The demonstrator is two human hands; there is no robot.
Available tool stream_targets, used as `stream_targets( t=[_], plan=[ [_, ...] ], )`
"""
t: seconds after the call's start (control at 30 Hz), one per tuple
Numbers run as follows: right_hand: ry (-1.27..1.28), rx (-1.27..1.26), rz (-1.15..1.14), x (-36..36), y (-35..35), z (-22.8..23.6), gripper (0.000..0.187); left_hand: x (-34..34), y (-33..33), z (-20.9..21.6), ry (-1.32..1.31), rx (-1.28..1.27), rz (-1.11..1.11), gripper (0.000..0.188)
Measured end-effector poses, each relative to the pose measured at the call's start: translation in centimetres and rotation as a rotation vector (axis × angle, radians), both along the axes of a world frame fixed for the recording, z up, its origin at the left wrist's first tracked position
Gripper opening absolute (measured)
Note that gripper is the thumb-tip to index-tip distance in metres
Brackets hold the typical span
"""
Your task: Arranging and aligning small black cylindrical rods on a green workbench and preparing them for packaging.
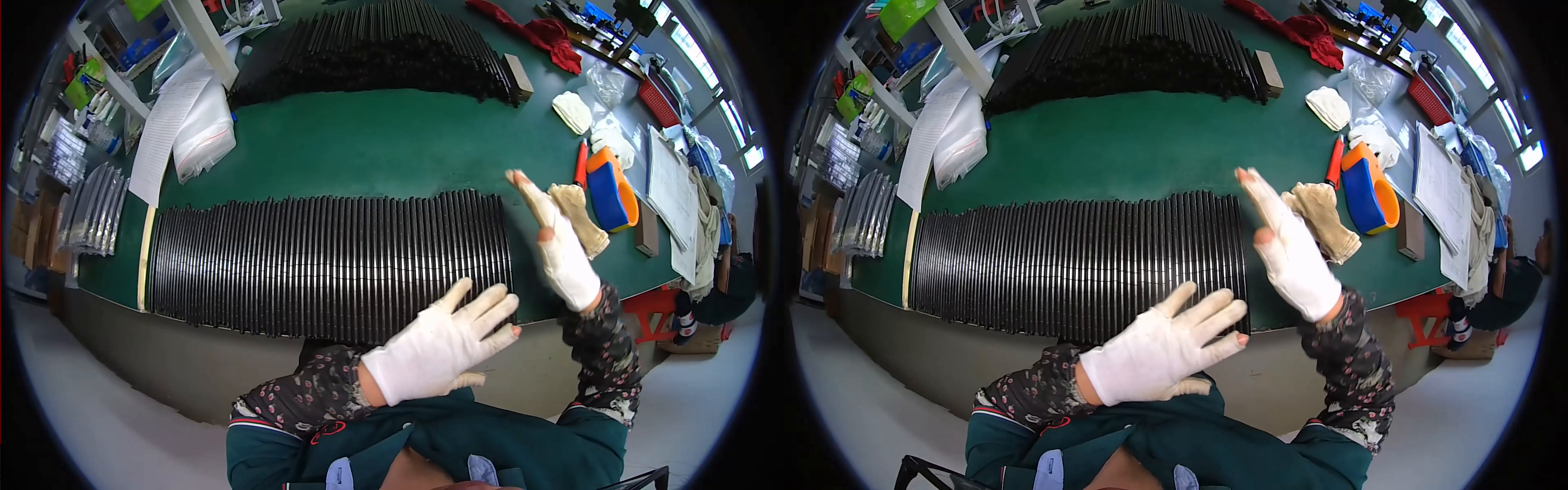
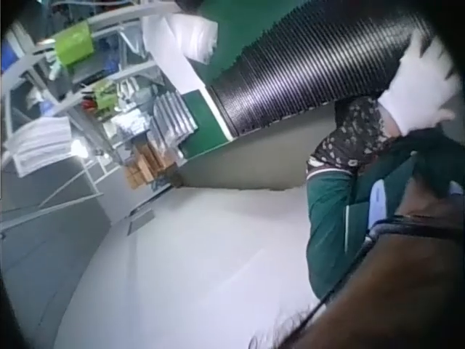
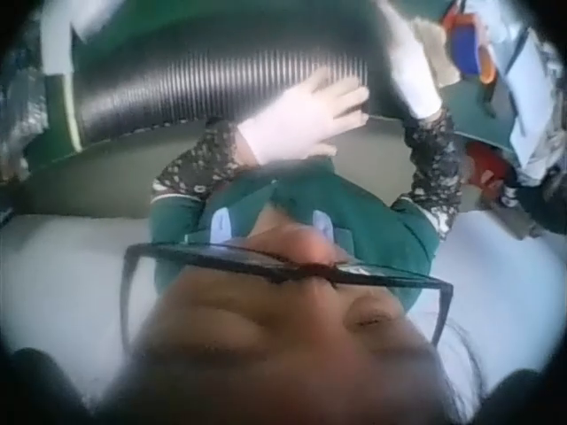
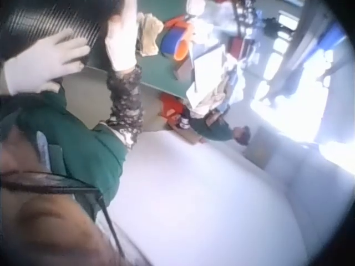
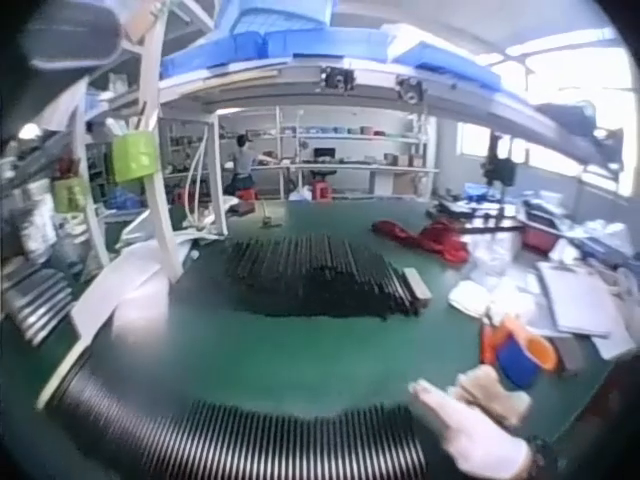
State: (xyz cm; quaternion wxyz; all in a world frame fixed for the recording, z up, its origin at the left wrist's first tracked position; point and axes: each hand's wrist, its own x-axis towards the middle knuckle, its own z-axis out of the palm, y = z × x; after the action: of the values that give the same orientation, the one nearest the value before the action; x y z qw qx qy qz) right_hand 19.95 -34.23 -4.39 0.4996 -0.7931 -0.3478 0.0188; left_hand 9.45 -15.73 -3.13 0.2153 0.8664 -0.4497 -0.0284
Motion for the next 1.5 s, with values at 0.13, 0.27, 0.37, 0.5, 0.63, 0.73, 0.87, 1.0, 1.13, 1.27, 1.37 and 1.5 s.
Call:
stream_targets(
  t=[0.13,0.27,0.37,0.5,0.63,0.73,0.87,1.0,1.13,1.27,1.37,1.5],
  plan=[
    [0.373,0.294,-0.098,-2.1,-0.9,-0.9,0.080,1.0,-2.8,-1.3,-0.053,-0.045,-0.054,0.060],
    [0.334,0.308,0.029,0.2,-0.4,-0.4,0.078,1.3,-2.8,-2.2,-0.079,0.041,-0.030,0.059],
    [0.462,0.382,0.207,3.8,1.5,-0.1,0.073,1.2,-3.0,-2.0,-0.067,0.054,-0.020,0.057],
    [0.679,0.421,0.360,9.2,2.7,-2.5,0.069,1.3,-3.4,-2.0,-0.065,0.058,-0.054,0.056],
    [0.893,0.439,0.571,9.4,4.4,-2.7,0.070,1.2,-3.1,-2.1,-0.049,0.060,-0.038,0.054],
    [0.850,0.397,0.527,8.2,4.5,-2.4,0.069,1.3,-2.9,-1.9,-0.039,0.080,-0.060,0.051],
    [0.854,0.437,0.544,9.0,4.5,-2.4,0.068,1.4,-3.0,-2.1,-0.036,0.049,-0.057,0.047],
    [0.762,0.427,0.565,9.0,6.6,-2.7,0.067,1.4,-3.2,-2.3,-0.028,0.034,-0.059,0.047],
    [0.788,0.309,0.623,8.5,6.6,-2.4,0.068,1.4,-3.2,-2.2,-0.033,0.016,-0.054,0.048],
    [0.475,0.282,0.550,7.1,6.3,-0.8,0.069,1.4,-3.1,-2.1,-0.012,0.007,-0.053,0.047],
    [-0.267,-0.096,0.654,2.0,7.2,-0.2,0.068,1.0,-2.9,-2.8,0.122,-0.073,-0.025,0.043],
    [-0.740,-0.474,0.385,3.6,6.5,-1.6,0.053,1.6,-3.3,-1.0,-0.009,0.016,-0.061,0.049]
  ],
)
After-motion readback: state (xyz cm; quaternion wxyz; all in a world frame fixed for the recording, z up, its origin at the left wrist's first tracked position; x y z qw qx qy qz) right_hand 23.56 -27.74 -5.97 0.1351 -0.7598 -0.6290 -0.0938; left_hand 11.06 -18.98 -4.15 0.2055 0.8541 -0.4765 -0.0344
